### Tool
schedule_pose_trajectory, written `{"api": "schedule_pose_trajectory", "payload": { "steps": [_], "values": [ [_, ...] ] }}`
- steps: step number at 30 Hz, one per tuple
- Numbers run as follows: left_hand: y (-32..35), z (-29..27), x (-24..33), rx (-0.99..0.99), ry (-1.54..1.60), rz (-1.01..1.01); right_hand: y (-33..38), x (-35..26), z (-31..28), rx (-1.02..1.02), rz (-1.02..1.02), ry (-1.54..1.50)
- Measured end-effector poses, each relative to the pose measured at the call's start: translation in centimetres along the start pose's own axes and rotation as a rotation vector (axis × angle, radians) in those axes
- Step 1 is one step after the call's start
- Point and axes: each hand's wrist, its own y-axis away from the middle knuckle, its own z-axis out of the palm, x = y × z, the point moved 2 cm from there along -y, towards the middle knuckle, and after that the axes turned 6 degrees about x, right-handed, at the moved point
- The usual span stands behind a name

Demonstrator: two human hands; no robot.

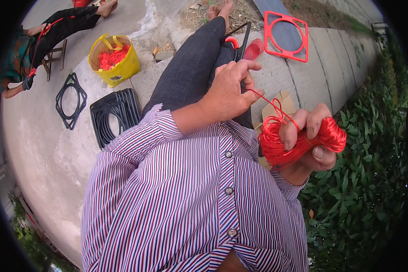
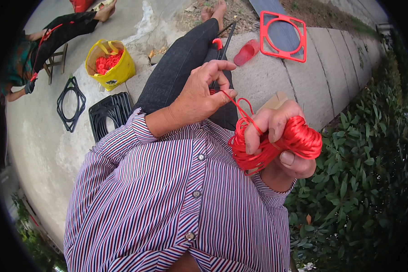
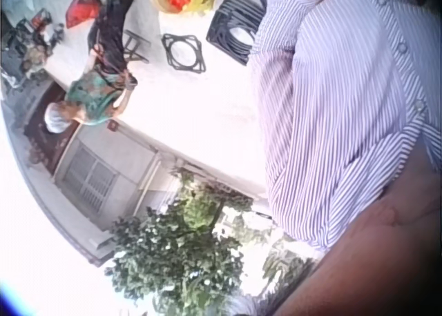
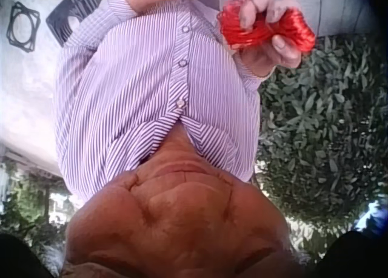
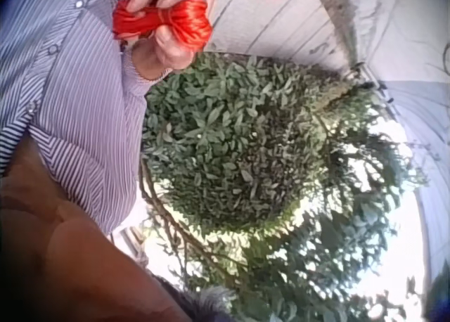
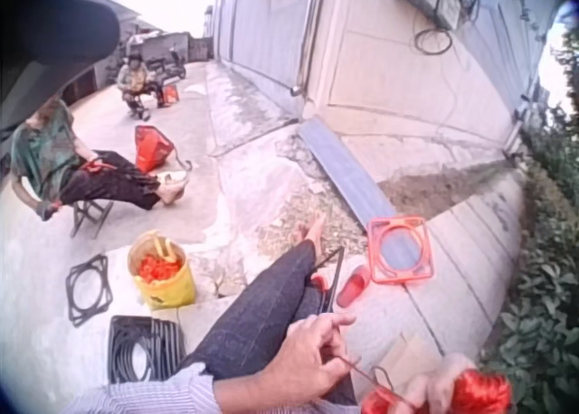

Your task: Winding a red cord or rope onto a plastic frame while sitting outdoors.

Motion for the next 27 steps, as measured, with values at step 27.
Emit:
{"api": "schedule_pose_trajectory", "payload": {
  "steps": [27],
  "values": [
    [0.6,-3.5,-7.0,-0.215,-0.487,-0.306,-0.2,11.8,-8.8,0.387,0.126,0.641]
  ]
}}
